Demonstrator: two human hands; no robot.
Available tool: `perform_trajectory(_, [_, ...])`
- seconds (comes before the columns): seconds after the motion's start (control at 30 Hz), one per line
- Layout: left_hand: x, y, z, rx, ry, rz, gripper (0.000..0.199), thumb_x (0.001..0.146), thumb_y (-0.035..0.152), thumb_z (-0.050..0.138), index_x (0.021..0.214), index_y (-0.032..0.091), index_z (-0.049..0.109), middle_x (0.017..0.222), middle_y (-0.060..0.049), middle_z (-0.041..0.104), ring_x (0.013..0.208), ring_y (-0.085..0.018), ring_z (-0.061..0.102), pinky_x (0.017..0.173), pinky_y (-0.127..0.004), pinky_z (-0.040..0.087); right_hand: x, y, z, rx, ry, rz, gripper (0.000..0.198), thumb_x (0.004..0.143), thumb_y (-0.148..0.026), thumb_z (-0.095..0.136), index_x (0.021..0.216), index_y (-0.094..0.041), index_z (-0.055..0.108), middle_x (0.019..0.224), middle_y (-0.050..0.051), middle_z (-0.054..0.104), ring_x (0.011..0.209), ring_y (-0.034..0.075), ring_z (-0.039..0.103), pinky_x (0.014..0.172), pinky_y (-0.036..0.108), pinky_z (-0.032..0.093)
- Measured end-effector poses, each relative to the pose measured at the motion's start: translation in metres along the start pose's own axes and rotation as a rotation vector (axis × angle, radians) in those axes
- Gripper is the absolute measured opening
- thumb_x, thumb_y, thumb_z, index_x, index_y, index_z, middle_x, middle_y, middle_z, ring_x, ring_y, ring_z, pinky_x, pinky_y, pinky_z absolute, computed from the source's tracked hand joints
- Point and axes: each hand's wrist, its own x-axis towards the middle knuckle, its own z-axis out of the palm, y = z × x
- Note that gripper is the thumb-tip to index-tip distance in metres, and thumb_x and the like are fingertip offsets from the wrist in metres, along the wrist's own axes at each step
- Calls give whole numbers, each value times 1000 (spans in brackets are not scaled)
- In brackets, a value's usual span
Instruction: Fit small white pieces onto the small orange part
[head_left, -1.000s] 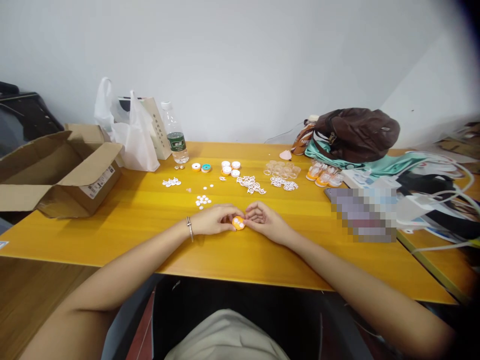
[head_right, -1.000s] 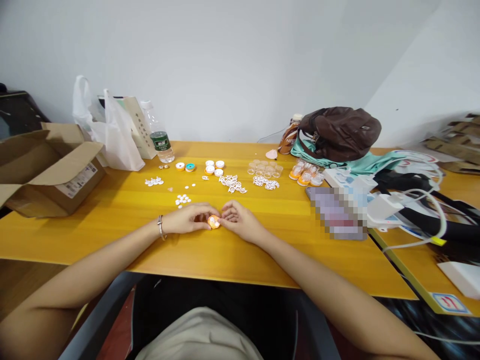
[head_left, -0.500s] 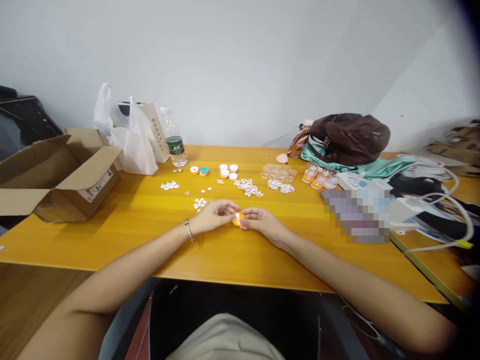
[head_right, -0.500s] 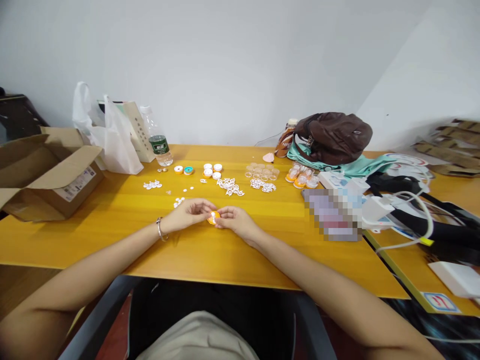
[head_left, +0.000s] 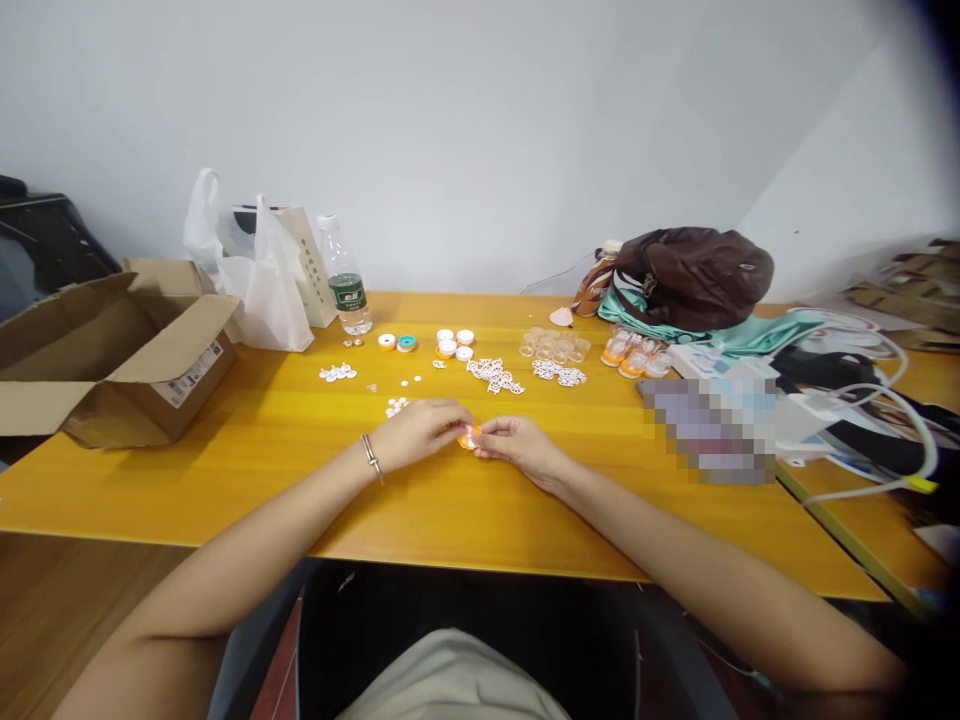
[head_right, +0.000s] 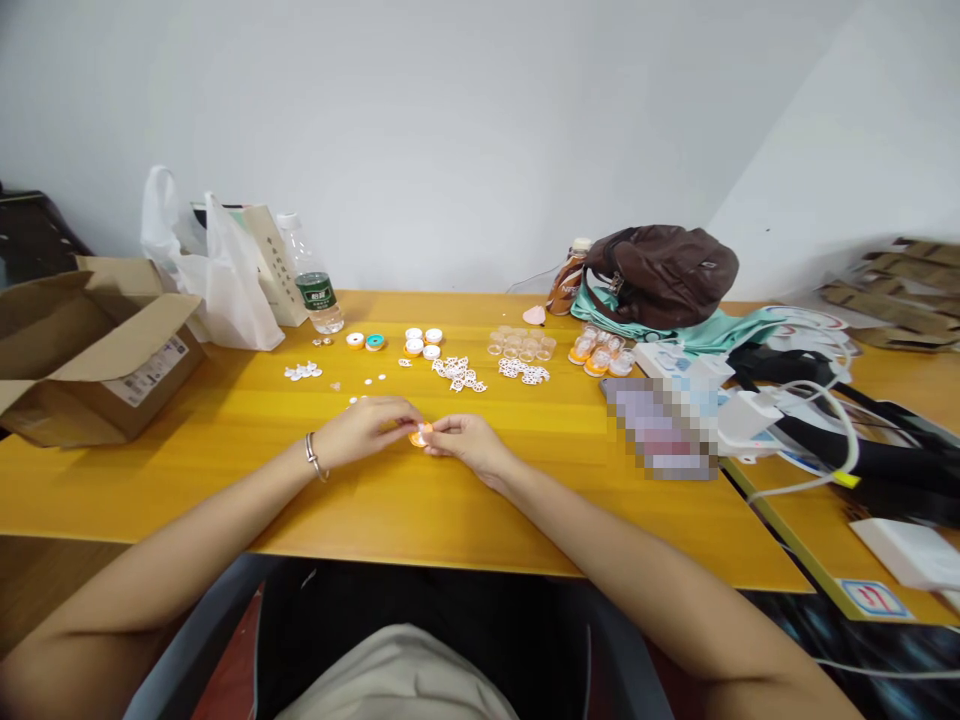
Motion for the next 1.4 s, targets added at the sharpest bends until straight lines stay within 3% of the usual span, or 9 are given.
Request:
perform_trajectory(0.2, [1,-1,-7,134,-120,112,24,88,25,38,100,18,57,89,-5,61,79,-12,57,71,-21,43,-4,-2,2,-67,-36,-15,21,56,-28,74,69,-14,66,68,2,68,56,7,57,62,20,47])
perform_trajectory(0.47, [1,-2,-7,197,-162,194,26,89,22,34,96,15,58,91,-8,61,79,-12,57,71,-22,43,-3,0,1,-43,-46,-16,22,55,-27,74,69,-12,65,62,0,66,54,5,56,62,19,44])
perform_trajectory(0.6, [2,-2,-3,-18,-80,55,17,85,22,43,90,16,59,87,-5,62,78,-12,57,73,-23,44,-3,1,1,-11,-11,-13,19,55,-23,74,67,-13,63,61,-1,66,54,5,57,61,18,44])
perform_trajectory(0.73, [4,-3,9,-429,69,-211,15,77,23,55,89,14,55,83,-5,62,74,-10,58,71,-23,46,-2,3,1,35,10,-29,19,54,-21,74,67,-13,62,63,0,66,56,6,59,62,18,45])
perform_trajectory(0.87, [7,-5,16,-693,74,-426,20,73,27,60,83,11,57,73,-5,63,64,-10,58,64,-23,47,-2,5,3,99,34,-46,20,54,-21,75,69,-13,63,65,0,66,59,6,60,67,19,47])
perform_trajectory(1.13, [8,-15,18,-700,215,-382,22,70,29,63,82,11,64,79,-7,67,69,-12,60,67,-24,47,-5,-1,2,259,-76,-62,19,62,-24,70,78,-15,68,84,2,68,77,9,62,82,21,47])
perform_trajectory(1.4, [9,-10,15,-725,271,-423,23,69,31,63,83,13,68,83,-7,69,75,-14,62,75,-27,48,-2,0,0,272,-72,-53,15,67,-23,68,80,-15,68,91,4,68,83,10,62,88,22,46])
